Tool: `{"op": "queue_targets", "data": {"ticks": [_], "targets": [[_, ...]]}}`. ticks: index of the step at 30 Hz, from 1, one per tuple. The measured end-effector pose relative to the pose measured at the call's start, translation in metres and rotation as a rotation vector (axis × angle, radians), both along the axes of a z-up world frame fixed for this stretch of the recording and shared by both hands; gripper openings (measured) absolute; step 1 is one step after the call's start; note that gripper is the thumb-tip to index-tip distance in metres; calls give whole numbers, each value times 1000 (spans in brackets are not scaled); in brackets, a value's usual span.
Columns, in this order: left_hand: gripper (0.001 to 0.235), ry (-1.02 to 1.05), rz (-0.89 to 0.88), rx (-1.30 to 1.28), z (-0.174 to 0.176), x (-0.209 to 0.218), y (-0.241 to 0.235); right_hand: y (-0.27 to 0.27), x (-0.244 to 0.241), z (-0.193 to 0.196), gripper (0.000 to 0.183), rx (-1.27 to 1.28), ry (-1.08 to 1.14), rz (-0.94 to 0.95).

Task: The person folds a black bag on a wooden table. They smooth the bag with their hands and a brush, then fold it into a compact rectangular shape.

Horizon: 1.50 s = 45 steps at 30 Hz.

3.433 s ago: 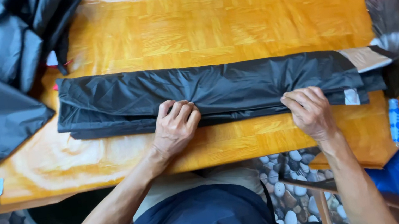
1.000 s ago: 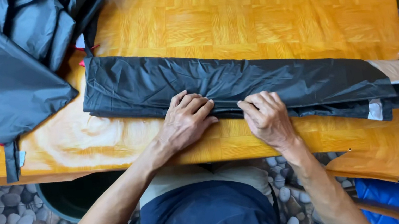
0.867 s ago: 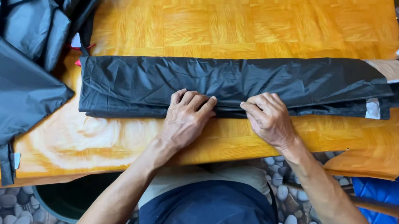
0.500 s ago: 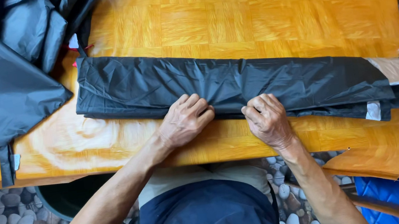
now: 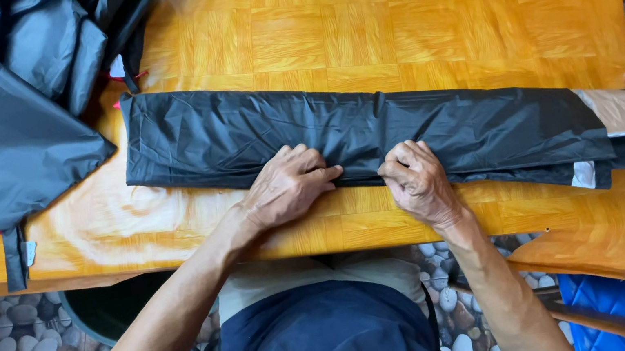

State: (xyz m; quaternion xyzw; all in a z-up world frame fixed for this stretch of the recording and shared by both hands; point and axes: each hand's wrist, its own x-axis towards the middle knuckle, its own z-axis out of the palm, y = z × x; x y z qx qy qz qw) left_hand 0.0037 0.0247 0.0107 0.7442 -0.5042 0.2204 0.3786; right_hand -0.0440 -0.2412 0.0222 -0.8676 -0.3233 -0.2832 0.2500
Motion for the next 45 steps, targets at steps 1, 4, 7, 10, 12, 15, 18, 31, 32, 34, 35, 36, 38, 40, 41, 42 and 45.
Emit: {"op": "queue_targets", "data": {"ticks": [1, 4, 7, 10, 12, 15, 18, 31, 32, 34, 35, 36, 38, 40, 41, 42, 45], "targets": [[22, -2, 1, 10, -3, 0, 0, 0, 0, 0, 19, 17, 26, 17], [17, -3, 13, 75, -15, 0, -1, -2, -1, 1, 18, 49, 75, 43], [19, 10, 20, 151, -16, -1, 0, -5, 0, 0, 15, 79, 130, 69], [22, 31, 17, 188, -9, -4, 1, -5, 0, 0, 11, 80, 178, 82], [24, 42, 17, 207, -7, -5, 1, -3, -3, 7, 10, 69, 196, 79], [27, 61, 13, 236, -10, -5, 0, 4, -10, 22, 14, 25, 224, 77], [26, 23, 22, 242, -17, -2, 0, 9, -11, 32, 18, -1, 264, 45], [14, 60, 88, 288, -12, -8, -7, 52, 32, 18, 70, -401, 444, -378], [12, 71, 100, 309, -14, -9, -6, 54, 30, 18, 74, -407, 477, -394], [9, 144, 153, 356, -22, -11, -14, 51, 31, 9, 74, -408, 482, -389], [9, 213, 193, 393, -26, -10, -19, 50, 34, 4, 75, -413, 484, -400], [9, 212, 209, 395, -9, -7, -25, 47, 35, 2, 75, -412, 478, -385], [30, 487, 331, 312, 23, -3, -37, 43, 35, -5, 84, -459, 448, -392], [31, 361, 493, 309, 25, 4, -53, 32, 44, -32, 71, -429, 438, -393], [47, 229, 635, 308, 26, 8, -60, 27, 49, -46, 64, -398, 430, -411], [47, 228, 649, 306, 22, 9, -57, 32, 45, -37, 64, -400, 424, -399], [62, 384, 747, 507, 22, 9, -45, 42, 38, -14, 71, -391, 416, -405]]}}
